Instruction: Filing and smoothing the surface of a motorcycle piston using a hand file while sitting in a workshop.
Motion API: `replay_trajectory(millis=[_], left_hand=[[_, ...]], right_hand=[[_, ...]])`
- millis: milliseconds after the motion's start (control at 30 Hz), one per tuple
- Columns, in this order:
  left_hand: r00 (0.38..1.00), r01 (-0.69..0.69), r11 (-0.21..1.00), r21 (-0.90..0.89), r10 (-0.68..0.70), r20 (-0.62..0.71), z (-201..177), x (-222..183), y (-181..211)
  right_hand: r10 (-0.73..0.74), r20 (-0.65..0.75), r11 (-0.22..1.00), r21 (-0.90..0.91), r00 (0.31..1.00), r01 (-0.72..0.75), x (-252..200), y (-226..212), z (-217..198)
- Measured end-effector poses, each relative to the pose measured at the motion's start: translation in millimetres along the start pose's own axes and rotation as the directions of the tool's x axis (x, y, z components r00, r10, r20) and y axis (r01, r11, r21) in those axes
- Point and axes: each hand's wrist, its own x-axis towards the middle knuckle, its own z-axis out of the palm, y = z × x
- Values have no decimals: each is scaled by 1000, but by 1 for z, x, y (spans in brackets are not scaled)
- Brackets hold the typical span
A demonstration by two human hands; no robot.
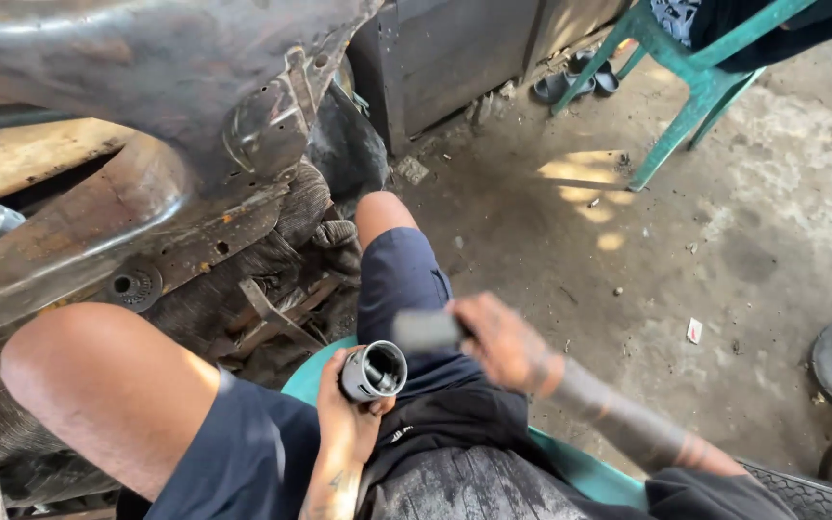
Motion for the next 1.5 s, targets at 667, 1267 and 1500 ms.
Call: replay_trajectory(millis=[667,1267,1500], left_hand=[[997,-82,996,28,81,16,-48,10,4],[967,-239,956,171,220,125,-39,5,1],[937,-317,940,129,289,196,-38,-7,-1]], right_hand=[[50,58,994,-103,997,-44,25,35,32],[-458,-118,884,47,881,466,16,-30,15],[-148,-188,989,1,971,151,21,22,-8]])
